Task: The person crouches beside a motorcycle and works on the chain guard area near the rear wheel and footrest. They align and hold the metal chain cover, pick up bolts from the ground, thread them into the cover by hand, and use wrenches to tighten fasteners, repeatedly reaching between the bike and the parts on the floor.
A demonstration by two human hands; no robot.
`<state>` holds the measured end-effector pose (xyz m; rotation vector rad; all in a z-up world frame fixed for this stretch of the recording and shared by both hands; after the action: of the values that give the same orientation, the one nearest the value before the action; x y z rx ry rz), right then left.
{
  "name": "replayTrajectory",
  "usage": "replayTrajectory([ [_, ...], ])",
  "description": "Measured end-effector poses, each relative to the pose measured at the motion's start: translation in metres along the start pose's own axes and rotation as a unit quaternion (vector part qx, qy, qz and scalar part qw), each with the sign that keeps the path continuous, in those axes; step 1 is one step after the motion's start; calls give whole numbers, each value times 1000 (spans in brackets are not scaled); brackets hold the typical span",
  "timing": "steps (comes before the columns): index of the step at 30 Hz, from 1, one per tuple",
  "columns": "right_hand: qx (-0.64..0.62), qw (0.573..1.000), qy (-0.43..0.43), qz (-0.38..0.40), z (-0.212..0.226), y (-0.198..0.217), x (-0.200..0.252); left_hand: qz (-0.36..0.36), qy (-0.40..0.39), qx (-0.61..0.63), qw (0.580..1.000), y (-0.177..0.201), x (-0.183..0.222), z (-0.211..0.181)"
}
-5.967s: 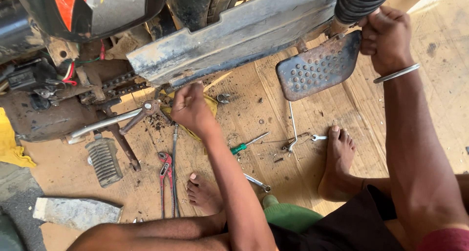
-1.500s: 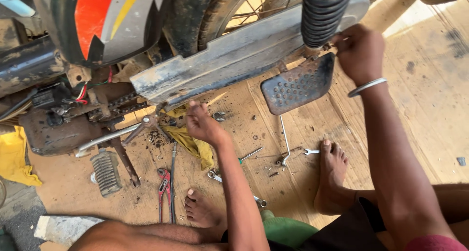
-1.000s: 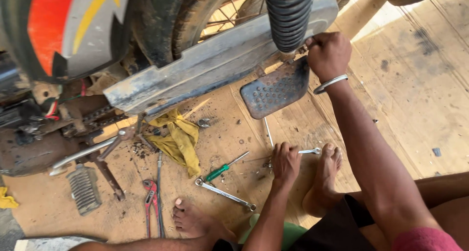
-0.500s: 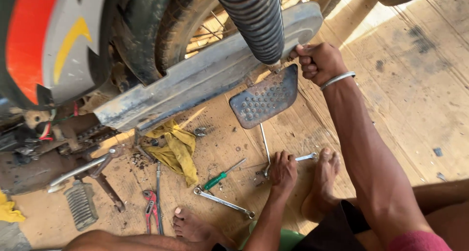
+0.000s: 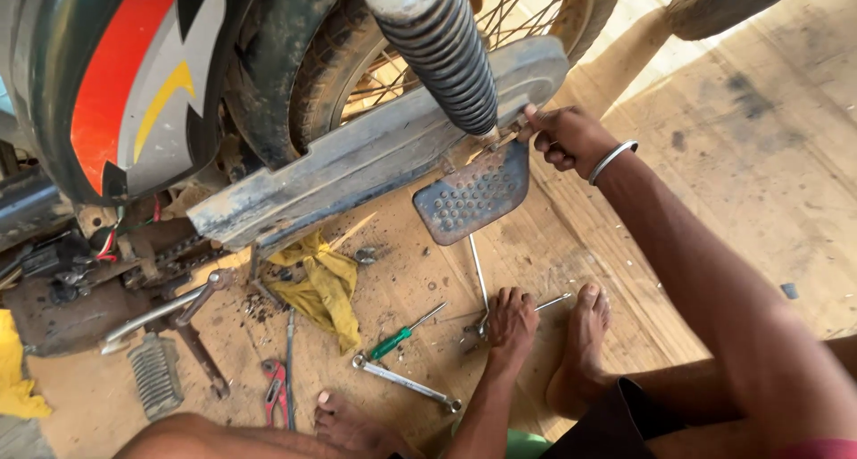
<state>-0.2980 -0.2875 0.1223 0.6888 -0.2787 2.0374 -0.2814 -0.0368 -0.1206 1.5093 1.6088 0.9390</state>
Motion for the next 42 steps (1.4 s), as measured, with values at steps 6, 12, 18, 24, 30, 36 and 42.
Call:
replayTrajectory([
  [6, 739, 641, 199, -61, -19, 12, 16, -40, 22, 177, 983, 22, -21, -7],
  [12, 805, 408, 417, 111, -75, 16, 54, -254, -53, 415, 872, 151, -52, -54],
  [18, 743, 577, 320, 111, -8, -11, 105, -405, -67, 420, 809, 198, -44, -70],
  [24, 890, 355, 277, -78, 48, 4, 86, -394, 38, 464, 792, 188, -46, -49],
  [30, 870, 277, 332, -236, 66, 10, 64, -406, 43, 431, 805, 181, -48, -42],
  [36, 850, 235, 384, -274, 66, -5, 50, -449, 27, 352, 821, 191, -43, -35],
  [42, 852, 170, 398, -296, 70, -14, 52, -472, -11, 305, 827, 206, -39, -38],
])
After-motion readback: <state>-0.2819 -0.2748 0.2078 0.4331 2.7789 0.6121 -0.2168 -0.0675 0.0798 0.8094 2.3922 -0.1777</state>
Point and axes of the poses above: each hand's wrist, its own x-axis away from the middle knuckle, its own y-axis out of the back of the hand, z = x × y, the point moved 3 cm from there along -x, towards the middle knuckle, and after that the axes turned 7 degrees about x, right-handed, at the moved point
